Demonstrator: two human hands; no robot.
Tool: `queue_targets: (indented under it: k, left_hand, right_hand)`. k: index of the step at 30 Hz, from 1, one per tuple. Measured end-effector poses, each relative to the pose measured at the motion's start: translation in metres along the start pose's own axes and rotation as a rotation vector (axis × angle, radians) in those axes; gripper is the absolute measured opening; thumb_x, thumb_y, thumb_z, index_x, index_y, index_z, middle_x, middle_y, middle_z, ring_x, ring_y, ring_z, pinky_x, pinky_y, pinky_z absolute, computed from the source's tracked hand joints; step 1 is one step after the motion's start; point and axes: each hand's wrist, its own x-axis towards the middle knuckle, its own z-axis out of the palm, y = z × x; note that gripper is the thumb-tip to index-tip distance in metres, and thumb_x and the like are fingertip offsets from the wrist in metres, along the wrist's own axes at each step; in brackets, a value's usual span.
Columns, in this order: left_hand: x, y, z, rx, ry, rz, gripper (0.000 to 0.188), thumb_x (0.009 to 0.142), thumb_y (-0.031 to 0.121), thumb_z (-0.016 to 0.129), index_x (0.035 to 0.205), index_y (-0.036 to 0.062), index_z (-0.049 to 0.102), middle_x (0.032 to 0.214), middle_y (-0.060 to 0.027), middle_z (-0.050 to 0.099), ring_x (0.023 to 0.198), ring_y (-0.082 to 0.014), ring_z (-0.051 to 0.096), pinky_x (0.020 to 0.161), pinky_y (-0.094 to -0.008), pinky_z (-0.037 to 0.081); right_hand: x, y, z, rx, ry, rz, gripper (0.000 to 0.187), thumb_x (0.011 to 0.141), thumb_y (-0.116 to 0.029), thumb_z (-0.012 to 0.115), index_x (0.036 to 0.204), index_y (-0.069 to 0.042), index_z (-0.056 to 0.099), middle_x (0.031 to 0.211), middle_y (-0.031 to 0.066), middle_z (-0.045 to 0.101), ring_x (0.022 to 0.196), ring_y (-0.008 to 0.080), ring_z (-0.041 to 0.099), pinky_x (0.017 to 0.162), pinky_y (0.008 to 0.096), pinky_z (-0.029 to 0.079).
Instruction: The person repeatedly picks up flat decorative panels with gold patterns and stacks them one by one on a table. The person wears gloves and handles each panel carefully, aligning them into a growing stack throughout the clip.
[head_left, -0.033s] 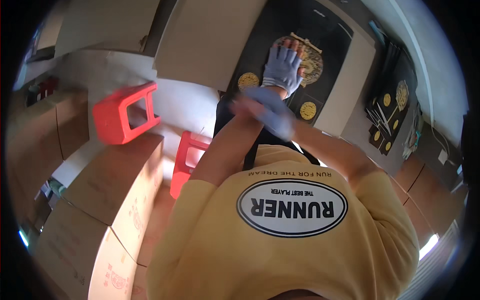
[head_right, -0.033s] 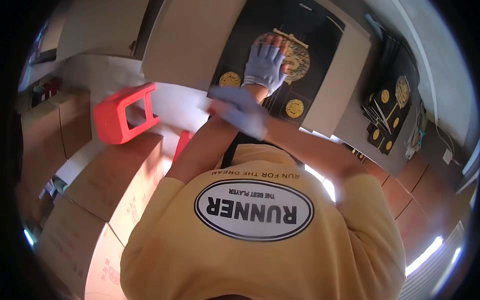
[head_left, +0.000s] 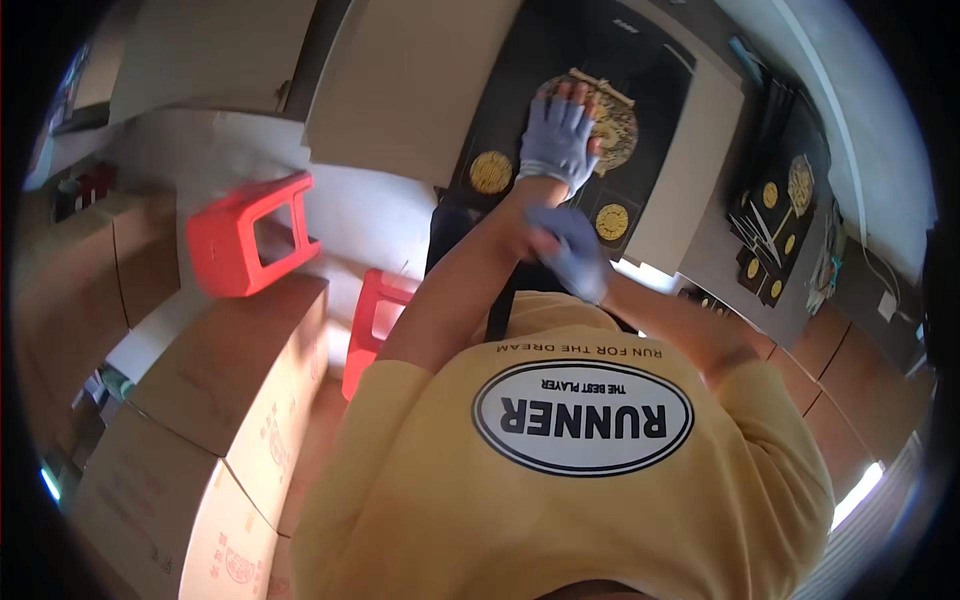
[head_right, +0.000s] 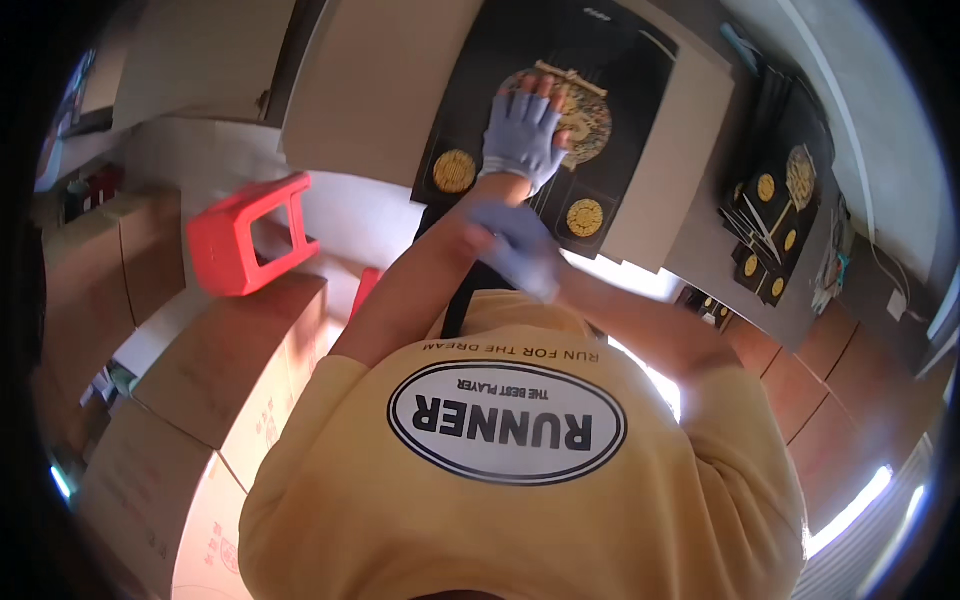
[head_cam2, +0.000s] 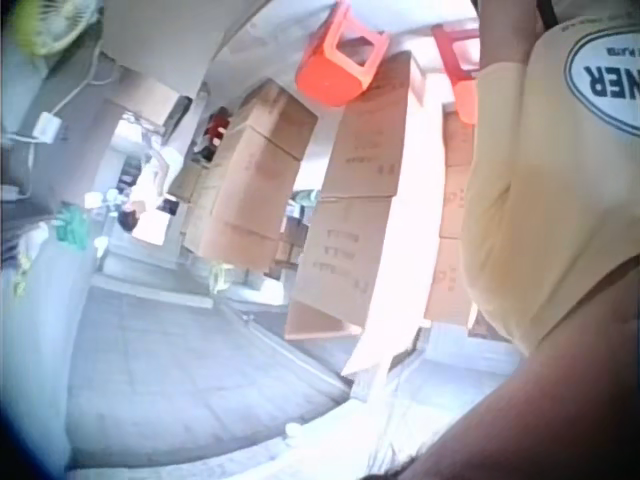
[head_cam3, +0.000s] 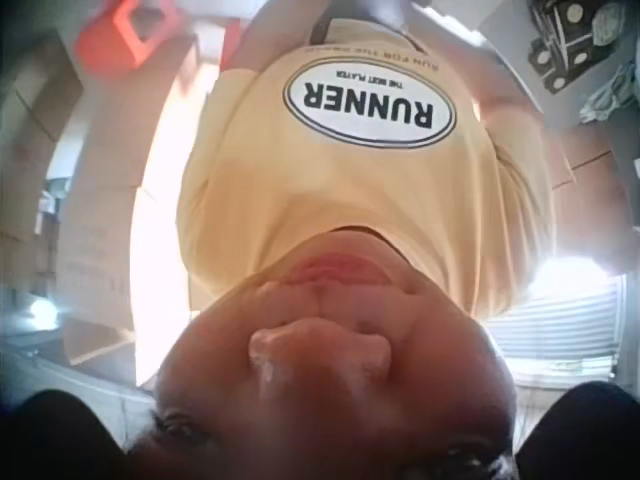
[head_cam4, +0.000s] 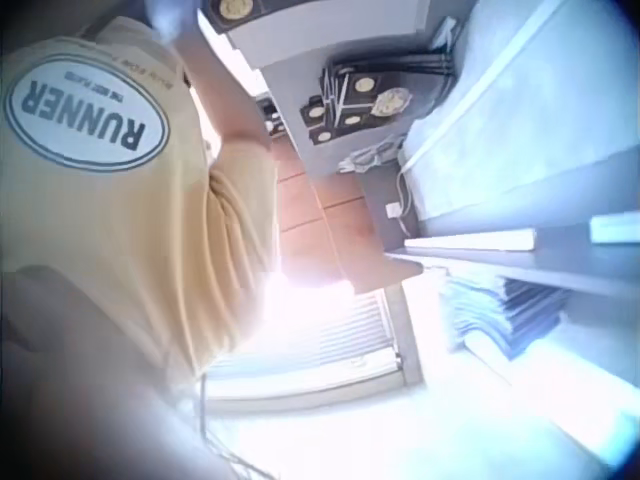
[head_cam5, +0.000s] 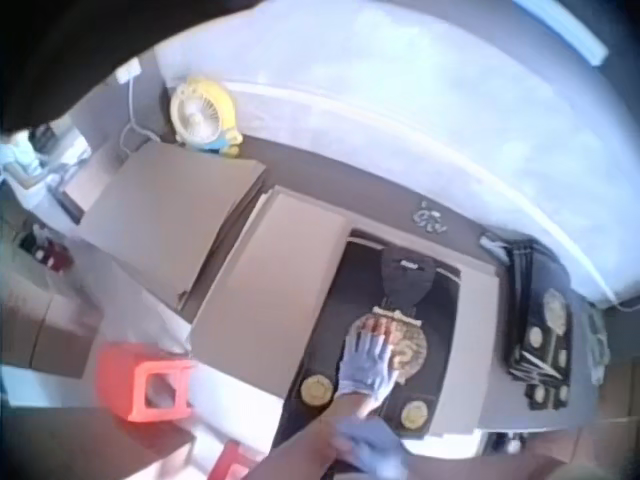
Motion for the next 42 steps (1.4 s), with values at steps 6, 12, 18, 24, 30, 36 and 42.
queue_targets:
  k: [6,12,18,24,30,36,42]
  left_hand:
    - [-0.015,0.026,-0.014,0.08,-0.001,0.019,0.053,0.092,0.038,0.049,0.136,0.0091,0.047,0.143,-0.0143,0.043,0.134,-0.0346,0.038,0.11,-0.0541,0.028]
    - [-0.014,0.035,-0.022,0.064,-0.262,0.14,0.06,0.095,0.042,0.044,0.147,0.0123,0.034,0.155,-0.0155,0.027,0.143,-0.0368,0.025,0.111,-0.0542,0.025]
    - [-0.008,0.061,-0.056,-0.211,-0.044,0.402,0.065,0.094,0.042,0.047,0.151,0.0151,0.028,0.157,-0.0204,0.022,0.142,-0.0427,0.024,0.111,-0.0598,0.022]
    - [-0.041,0.021,-0.029,0.0,-0.413,0.609,0.068,0.088,0.043,0.058,0.147,0.0168,0.035,0.157,-0.0178,0.022,0.143,-0.0404,0.024,0.111,-0.0592,0.022]
    - [-0.051,0.014,-0.039,-0.096,-0.472,0.635,0.08,0.078,0.056,0.064,0.145,0.0208,0.041,0.157,-0.0141,0.023,0.144,-0.0371,0.024,0.111,-0.0601,0.024]
    - [-0.052,0.018,-0.026,-0.118,-0.375,0.653,0.079,0.073,0.056,0.069,0.14,0.0204,0.047,0.155,-0.0129,0.028,0.142,-0.0348,0.027,0.109,-0.0566,0.029]
    - [-0.052,0.016,-0.038,-0.142,-0.433,0.605,0.076,0.074,0.059,0.068,0.137,0.02,0.049,0.153,-0.0117,0.031,0.143,-0.0336,0.026,0.111,-0.0564,0.026]
  right_hand:
    - [-0.129,0.138,0.013,0.952,0.312,0.651,0.08,0.083,-0.06,0.067,0.135,-0.002,0.048,0.131,0.0196,0.053,0.123,0.0315,0.05,0.094,0.0423,0.046]
    - [-0.125,0.121,0.005,0.924,0.928,0.498,0.035,0.094,-0.028,0.063,0.114,-0.001,0.056,0.099,0.0187,0.067,0.08,0.0293,0.07,0.069,0.038,0.059]
    - [-0.223,0.136,-0.143,-0.798,1.286,0.165,0.014,0.082,-0.019,0.069,0.084,-0.007,0.062,0.067,0.0073,0.06,0.064,0.0263,0.058,0.056,0.0419,0.045]
    - [-0.287,0.161,-0.368,-1.044,1.112,0.717,0.031,0.089,-0.031,0.065,0.104,-0.004,0.06,0.106,0.0215,0.063,0.095,0.0376,0.063,0.079,0.0435,0.053]
    - [-0.255,0.16,-0.389,-0.766,1.032,1.25,0.066,0.082,-0.041,0.07,0.135,-0.01,0.047,0.137,0.0144,0.053,0.126,0.0332,0.051,0.102,0.0441,0.044]
    - [-0.129,0.149,-0.261,-0.818,1.307,0.805,0.066,0.09,-0.049,0.053,0.142,-0.011,0.039,0.152,0.0145,0.035,0.139,0.0354,0.033,0.106,0.0444,0.039]
    - [-0.075,0.066,-0.217,-0.713,1.105,1.035,0.046,0.088,-0.048,0.056,0.122,-0.017,0.061,0.132,0.0118,0.053,0.118,0.0352,0.055,0.096,0.0457,0.046]
